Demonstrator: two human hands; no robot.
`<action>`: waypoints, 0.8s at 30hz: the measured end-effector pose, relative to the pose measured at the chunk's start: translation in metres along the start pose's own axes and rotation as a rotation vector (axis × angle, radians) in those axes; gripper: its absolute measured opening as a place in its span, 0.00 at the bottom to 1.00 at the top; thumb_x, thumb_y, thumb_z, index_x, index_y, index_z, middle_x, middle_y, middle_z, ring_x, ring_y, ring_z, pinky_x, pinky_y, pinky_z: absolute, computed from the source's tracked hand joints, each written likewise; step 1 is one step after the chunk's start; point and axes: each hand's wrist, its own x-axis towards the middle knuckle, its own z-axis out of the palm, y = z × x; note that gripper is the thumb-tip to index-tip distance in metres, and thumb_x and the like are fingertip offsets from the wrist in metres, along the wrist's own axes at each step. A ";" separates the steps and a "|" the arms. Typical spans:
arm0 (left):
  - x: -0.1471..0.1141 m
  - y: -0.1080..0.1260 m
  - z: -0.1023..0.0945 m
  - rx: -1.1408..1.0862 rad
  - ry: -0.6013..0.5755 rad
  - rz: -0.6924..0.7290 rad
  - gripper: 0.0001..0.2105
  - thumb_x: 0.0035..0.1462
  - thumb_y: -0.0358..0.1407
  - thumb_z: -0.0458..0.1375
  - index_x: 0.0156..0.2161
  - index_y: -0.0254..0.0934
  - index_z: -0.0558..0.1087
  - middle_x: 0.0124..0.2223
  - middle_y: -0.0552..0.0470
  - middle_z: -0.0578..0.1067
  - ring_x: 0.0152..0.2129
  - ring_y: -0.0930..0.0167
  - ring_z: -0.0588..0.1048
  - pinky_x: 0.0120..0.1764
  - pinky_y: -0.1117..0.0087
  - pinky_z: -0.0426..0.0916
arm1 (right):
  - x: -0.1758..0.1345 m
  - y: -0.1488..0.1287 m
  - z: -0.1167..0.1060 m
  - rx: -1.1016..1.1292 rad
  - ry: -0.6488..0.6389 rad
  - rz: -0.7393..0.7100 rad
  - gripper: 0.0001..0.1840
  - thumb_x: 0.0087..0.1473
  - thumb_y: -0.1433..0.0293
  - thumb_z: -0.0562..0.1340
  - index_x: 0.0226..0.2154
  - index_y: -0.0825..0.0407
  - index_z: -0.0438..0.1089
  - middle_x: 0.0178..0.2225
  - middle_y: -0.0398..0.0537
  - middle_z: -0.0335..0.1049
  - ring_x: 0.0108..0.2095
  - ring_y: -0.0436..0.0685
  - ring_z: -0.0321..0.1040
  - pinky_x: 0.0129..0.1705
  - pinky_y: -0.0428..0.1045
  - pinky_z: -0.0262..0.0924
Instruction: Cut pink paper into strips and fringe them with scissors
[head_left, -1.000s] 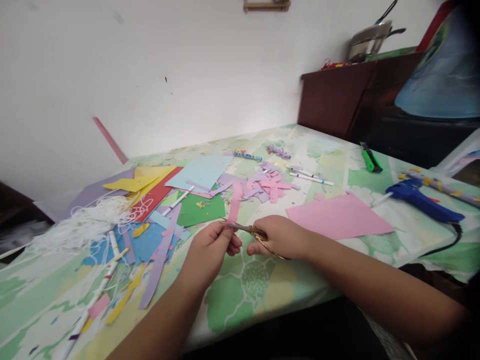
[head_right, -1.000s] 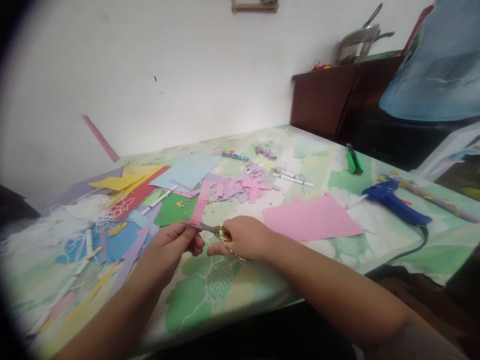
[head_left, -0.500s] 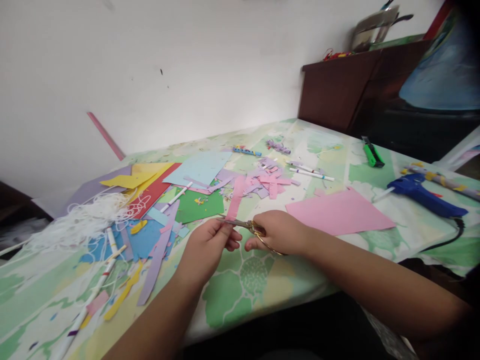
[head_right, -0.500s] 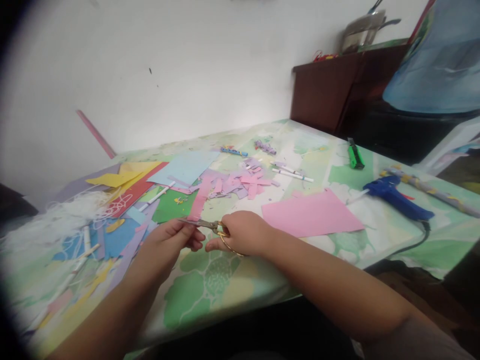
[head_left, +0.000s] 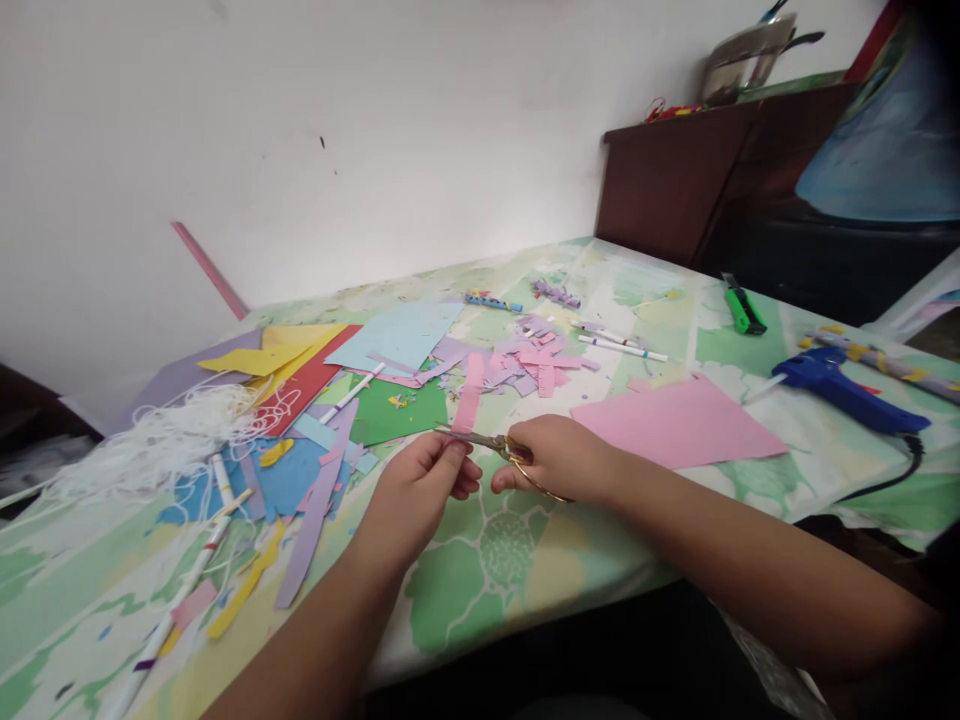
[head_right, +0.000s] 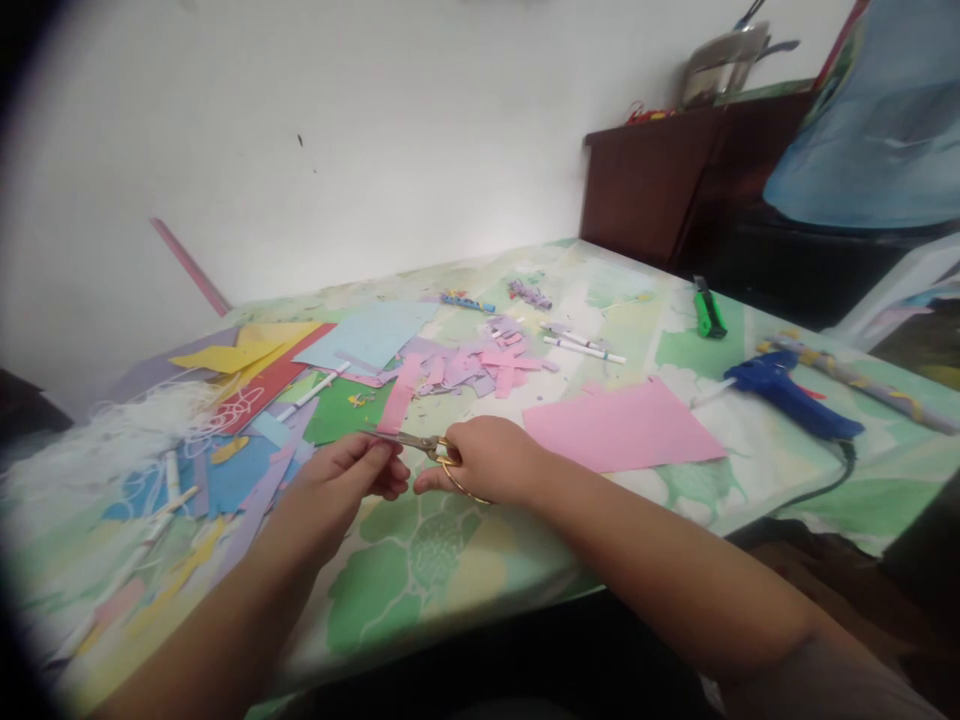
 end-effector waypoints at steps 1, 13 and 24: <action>0.000 0.000 0.000 0.006 0.000 0.006 0.09 0.47 0.38 0.48 0.25 0.34 0.65 0.22 0.54 0.70 0.19 0.75 0.68 0.26 0.72 0.64 | 0.000 0.000 0.000 0.003 -0.002 -0.001 0.28 0.37 0.44 0.47 0.21 0.53 0.61 0.20 0.43 0.62 0.19 0.47 0.52 0.18 0.42 0.39; 0.000 -0.001 0.001 -0.056 -0.003 0.014 0.09 0.48 0.39 0.48 0.25 0.35 0.65 0.20 0.56 0.69 0.17 0.76 0.68 0.24 0.73 0.64 | 0.001 0.001 0.000 0.021 -0.013 -0.005 0.30 0.35 0.43 0.47 0.20 0.53 0.61 0.19 0.43 0.61 0.19 0.47 0.52 0.19 0.42 0.39; -0.003 0.004 0.000 -0.051 0.067 0.053 0.10 0.48 0.39 0.48 0.23 0.35 0.65 0.21 0.56 0.68 0.17 0.77 0.68 0.24 0.75 0.63 | -0.002 0.000 -0.001 0.072 -0.022 -0.033 0.28 0.37 0.45 0.48 0.23 0.54 0.62 0.20 0.44 0.61 0.19 0.47 0.51 0.20 0.42 0.40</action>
